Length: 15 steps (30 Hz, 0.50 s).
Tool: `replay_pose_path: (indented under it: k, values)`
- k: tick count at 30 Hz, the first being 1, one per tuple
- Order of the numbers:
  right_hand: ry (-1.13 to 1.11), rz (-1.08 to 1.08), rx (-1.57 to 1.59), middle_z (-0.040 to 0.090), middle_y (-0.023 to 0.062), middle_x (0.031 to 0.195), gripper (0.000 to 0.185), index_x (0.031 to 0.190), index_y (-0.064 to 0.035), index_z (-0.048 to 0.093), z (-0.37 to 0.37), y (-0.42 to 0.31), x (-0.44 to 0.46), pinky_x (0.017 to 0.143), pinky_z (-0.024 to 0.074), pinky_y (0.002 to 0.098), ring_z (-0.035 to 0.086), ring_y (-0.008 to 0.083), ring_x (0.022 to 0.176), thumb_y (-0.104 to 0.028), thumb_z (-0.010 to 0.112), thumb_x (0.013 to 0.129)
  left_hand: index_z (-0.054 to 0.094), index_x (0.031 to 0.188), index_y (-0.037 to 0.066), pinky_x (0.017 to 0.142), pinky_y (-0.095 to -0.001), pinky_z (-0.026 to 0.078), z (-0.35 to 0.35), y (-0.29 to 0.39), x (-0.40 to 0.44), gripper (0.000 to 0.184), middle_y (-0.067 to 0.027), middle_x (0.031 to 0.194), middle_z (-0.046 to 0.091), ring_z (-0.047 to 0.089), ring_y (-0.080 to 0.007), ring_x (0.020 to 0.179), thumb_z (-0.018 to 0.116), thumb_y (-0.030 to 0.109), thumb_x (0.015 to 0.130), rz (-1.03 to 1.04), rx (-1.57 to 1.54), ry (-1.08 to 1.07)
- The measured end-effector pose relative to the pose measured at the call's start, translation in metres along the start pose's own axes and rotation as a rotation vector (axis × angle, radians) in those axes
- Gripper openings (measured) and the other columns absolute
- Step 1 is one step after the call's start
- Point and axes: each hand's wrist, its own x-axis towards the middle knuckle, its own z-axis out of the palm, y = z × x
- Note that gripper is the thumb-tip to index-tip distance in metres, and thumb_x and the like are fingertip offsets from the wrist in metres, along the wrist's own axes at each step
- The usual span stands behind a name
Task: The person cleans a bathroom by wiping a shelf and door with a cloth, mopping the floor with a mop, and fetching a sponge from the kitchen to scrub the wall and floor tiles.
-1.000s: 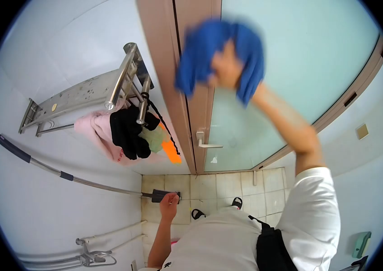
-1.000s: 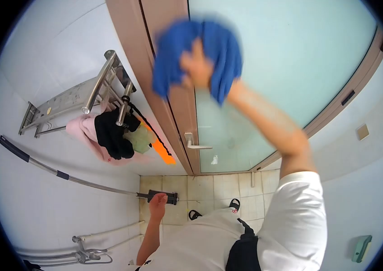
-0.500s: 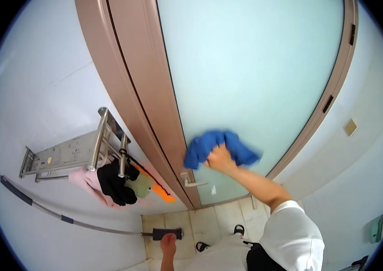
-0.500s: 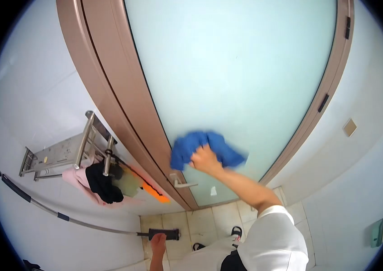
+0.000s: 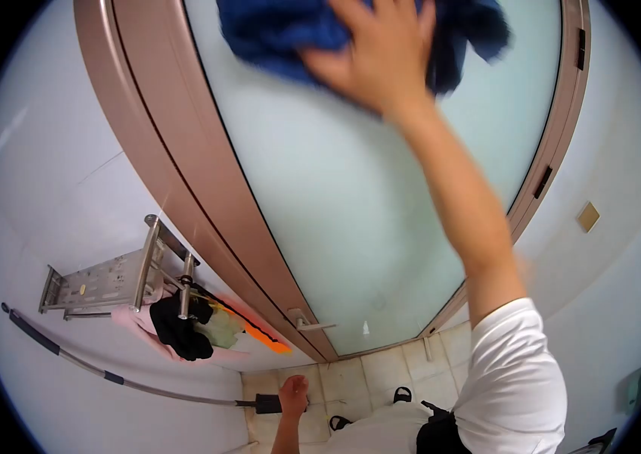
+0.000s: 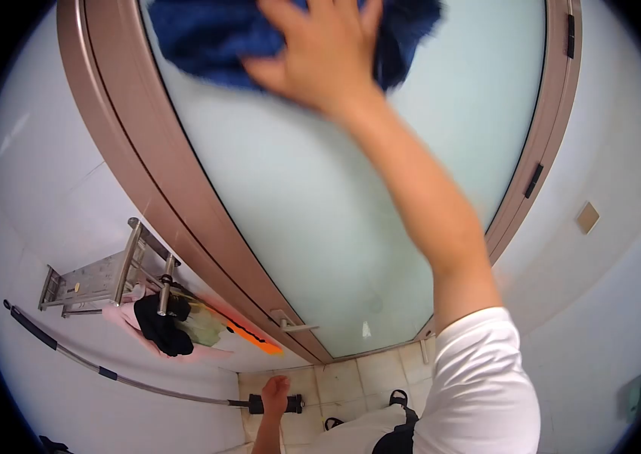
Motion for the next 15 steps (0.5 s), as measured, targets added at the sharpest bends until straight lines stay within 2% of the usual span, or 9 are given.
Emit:
replay_pose_path:
  k: [1,3,5,6,7,10,11,13,15]
  values:
    - [-0.172,0.109,-0.003,0.051,0.0167,0.129,0.079,0.126,-0.0296,0.062,-0.025,-0.014,-0.042,0.098,0.0279,0.0689,0.042,0.0408,0.123,-0.047,0.081,0.051,0.067,0.101,0.003,0.071,-0.0292,0.051,0.002,0.002,-0.004,0.022,-0.0068,0.083,0.069,0.063,-0.0119,0.077,0.068,0.022,0.089,-0.006,0.050,0.005]
    - [-0.521,0.290,0.018,0.042,0.0236,0.137,0.097,0.137,-0.0337,0.053,-0.076,-0.050,-0.157,0.097,0.0239,0.0752,0.037,0.0478,0.125,-0.047,0.085,0.047,0.067,0.100,0.002,0.071,-0.0303,0.051,0.003,0.009,-0.007,0.022,-0.0070,0.083,0.069,0.063,-0.0125,0.077,0.067,0.021,0.089,0.002,0.147,0.012]
    - [-1.039,0.492,0.019,0.046,0.0235,0.134,0.078,0.122,-0.0270,0.064,-0.131,-0.098,-0.308,0.095,0.0224,0.0785,0.038,0.0498,0.123,-0.045,0.084,0.049,0.067,0.100,0.002,0.072,-0.0313,0.051,0.001,-0.024,-0.008,0.022,-0.0078,0.082,0.069,0.064,-0.0148,0.077,0.067,0.021,0.089,0.002,0.093,0.003]
    - [-1.059,0.473,0.163,0.056,0.0208,0.121,0.054,0.102,-0.0220,0.073,-0.152,-0.113,-0.364,0.095,0.0228,0.0778,0.041,0.0507,0.119,-0.043,0.082,0.054,0.067,0.099,0.002,0.072,-0.0318,0.052,0.000,-0.034,-0.008,0.022,-0.0082,0.081,0.069,0.065,-0.0160,0.077,0.067,0.021,0.089,0.006,0.070,0.000]
    - [-1.063,0.425,0.103,0.064,0.0166,0.098,0.039,0.089,-0.0192,0.076,-0.169,-0.128,-0.401,0.086,0.0344,0.0714,0.046,0.0481,0.110,-0.040,0.080,0.056,0.066,0.100,0.001,0.073,-0.0322,0.052,0.002,-0.029,0.001,0.022,-0.0093,0.084,0.069,0.065,-0.0176,0.078,0.068,0.020,0.089,0.001,0.072,0.006]
    - [-0.829,0.292,0.210,0.062,0.0149,0.082,0.037,0.078,-0.0159,0.075,-0.160,-0.106,-0.402,0.071,0.0410,0.0602,0.050,0.0440,0.101,-0.043,0.080,0.054,0.065,0.104,0.001,0.076,-0.0334,0.052,-0.006,0.004,0.010,0.025,-0.0124,0.095,0.068,0.065,-0.0225,0.085,0.069,0.019,0.087,0.075,0.154,0.011]
    - [-0.990,0.224,0.172,0.060,0.0136,0.078,0.040,0.067,-0.0137,0.071,-0.151,-0.082,-0.379,0.061,0.0395,0.0534,0.051,0.0412,0.095,-0.048,0.080,0.048,0.063,0.106,0.001,0.079,-0.0339,0.051,-0.001,0.017,0.021,0.028,-0.0134,0.101,0.067,0.065,-0.0243,0.090,0.070,0.018,0.086,0.176,0.208,0.023]
    - [-0.793,0.121,-0.022,0.059,0.0178,0.082,0.049,0.061,-0.0120,0.069,-0.116,-0.029,-0.264,0.071,0.0418,0.0625,0.052,0.0447,0.097,-0.053,0.080,0.037,0.059,0.114,0.001,0.088,-0.0378,0.046,0.011,0.061,0.030,0.039,-0.0154,0.112,0.061,0.059,-0.0292,0.102,0.072,0.017,0.081,0.403,0.342,0.056]
    - [-0.419,0.091,-0.091,0.058,0.0208,0.093,0.054,0.069,-0.0084,0.069,-0.080,0.024,-0.140,0.079,0.0391,0.0692,0.050,0.0486,0.104,-0.053,0.078,0.040,0.054,0.122,0.002,0.098,-0.0473,0.038,0.028,0.107,0.048,0.054,-0.0195,0.126,0.051,0.047,-0.0378,0.116,0.074,0.020,0.075,0.600,0.512,0.084]
